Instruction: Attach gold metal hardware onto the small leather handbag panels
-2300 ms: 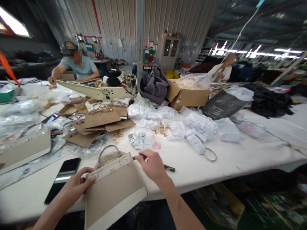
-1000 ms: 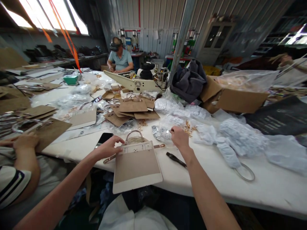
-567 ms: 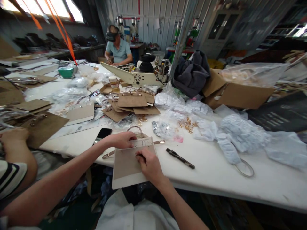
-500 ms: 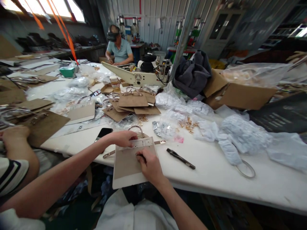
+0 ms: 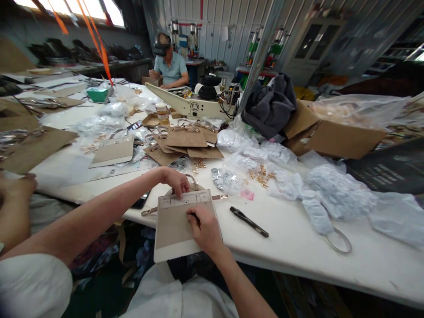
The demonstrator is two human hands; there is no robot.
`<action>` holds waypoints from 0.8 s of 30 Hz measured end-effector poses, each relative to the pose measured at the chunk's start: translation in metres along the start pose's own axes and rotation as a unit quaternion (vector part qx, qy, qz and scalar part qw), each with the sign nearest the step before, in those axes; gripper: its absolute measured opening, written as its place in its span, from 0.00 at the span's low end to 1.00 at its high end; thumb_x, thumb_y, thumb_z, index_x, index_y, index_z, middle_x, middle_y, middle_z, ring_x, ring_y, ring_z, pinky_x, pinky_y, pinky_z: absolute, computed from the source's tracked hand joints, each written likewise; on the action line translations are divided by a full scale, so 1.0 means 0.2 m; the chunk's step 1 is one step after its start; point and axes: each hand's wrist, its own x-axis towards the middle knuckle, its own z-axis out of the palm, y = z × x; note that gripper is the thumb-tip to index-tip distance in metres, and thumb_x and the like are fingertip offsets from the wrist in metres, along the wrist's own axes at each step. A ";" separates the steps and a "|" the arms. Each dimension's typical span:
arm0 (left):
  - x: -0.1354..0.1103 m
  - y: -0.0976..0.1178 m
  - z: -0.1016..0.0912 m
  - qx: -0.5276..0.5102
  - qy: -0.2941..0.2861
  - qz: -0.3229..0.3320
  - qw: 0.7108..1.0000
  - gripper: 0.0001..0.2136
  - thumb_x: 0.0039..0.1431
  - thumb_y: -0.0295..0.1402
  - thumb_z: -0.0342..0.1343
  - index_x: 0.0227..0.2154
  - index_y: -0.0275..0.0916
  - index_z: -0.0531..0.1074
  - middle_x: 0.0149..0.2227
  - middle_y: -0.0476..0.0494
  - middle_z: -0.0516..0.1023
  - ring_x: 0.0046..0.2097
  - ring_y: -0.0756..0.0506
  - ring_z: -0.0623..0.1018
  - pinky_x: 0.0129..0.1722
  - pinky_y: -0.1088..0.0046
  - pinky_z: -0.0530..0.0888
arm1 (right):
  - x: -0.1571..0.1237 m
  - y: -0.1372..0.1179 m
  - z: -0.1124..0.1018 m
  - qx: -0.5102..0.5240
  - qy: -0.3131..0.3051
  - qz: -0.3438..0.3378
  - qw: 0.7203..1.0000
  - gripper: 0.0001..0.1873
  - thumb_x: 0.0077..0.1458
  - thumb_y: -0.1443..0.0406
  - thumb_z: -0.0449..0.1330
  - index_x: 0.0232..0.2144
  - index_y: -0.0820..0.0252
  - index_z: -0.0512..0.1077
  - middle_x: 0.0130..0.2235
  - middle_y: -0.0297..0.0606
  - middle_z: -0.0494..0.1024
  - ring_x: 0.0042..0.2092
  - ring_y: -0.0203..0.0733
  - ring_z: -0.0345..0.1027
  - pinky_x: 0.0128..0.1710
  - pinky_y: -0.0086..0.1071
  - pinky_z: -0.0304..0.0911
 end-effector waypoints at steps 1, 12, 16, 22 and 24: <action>0.00 0.00 0.01 -0.006 0.004 0.000 1.000 0.23 0.29 0.38 0.79 0.35 0.42 0.84 0.32 0.48 0.86 0.38 0.41 0.83 0.41 0.65 0.81 | 0.00 -0.01 0.00 -0.001 0.001 0.004 1.000 0.08 0.71 0.67 0.58 0.46 0.53 0.77 0.43 0.38 0.80 0.46 0.47 0.75 0.47 0.39 0.68; -0.01 0.04 0.11 0.031 0.118 -0.034 0.992 0.15 0.30 0.31 0.70 0.29 0.43 0.85 0.28 0.50 0.82 0.35 0.44 0.76 0.34 0.70 0.74 | 0.07 -0.02 -0.08 0.054 -0.012 0.067 0.996 0.11 0.67 0.60 0.66 0.49 0.51 0.85 0.45 0.39 0.87 0.44 0.49 0.80 0.45 0.39 0.75; 0.00 0.04 0.13 0.057 0.153 -0.047 0.985 0.12 0.31 0.30 0.69 0.25 0.42 0.83 0.26 0.51 0.78 0.33 0.45 0.72 0.33 0.70 0.71 | 0.19 -0.04 -0.16 0.031 -0.057 0.127 0.990 0.11 0.64 0.62 0.66 0.47 0.55 0.85 0.33 0.35 0.86 0.32 0.44 0.77 0.34 0.35 0.72; 0.01 0.06 0.14 0.091 0.163 -0.053 0.981 0.08 0.31 0.30 0.68 0.21 0.41 0.79 0.22 0.53 0.73 0.30 0.47 0.70 0.31 0.72 0.70 | 0.39 -0.09 -0.20 -0.085 -0.122 0.008 0.989 0.12 0.62 0.72 0.62 0.39 0.55 0.84 0.40 0.36 0.84 0.41 0.44 0.77 0.45 0.35 0.69; 0.01 0.06 0.14 0.099 0.168 -0.050 0.980 0.09 0.32 0.30 0.67 0.23 0.41 0.80 0.22 0.53 0.74 0.30 0.47 0.70 0.31 0.72 0.70 | 0.43 -0.09 -0.18 -0.118 -0.144 -0.022 0.982 0.13 0.62 0.74 0.62 0.39 0.55 0.84 0.42 0.37 0.83 0.44 0.44 0.77 0.47 0.35 0.68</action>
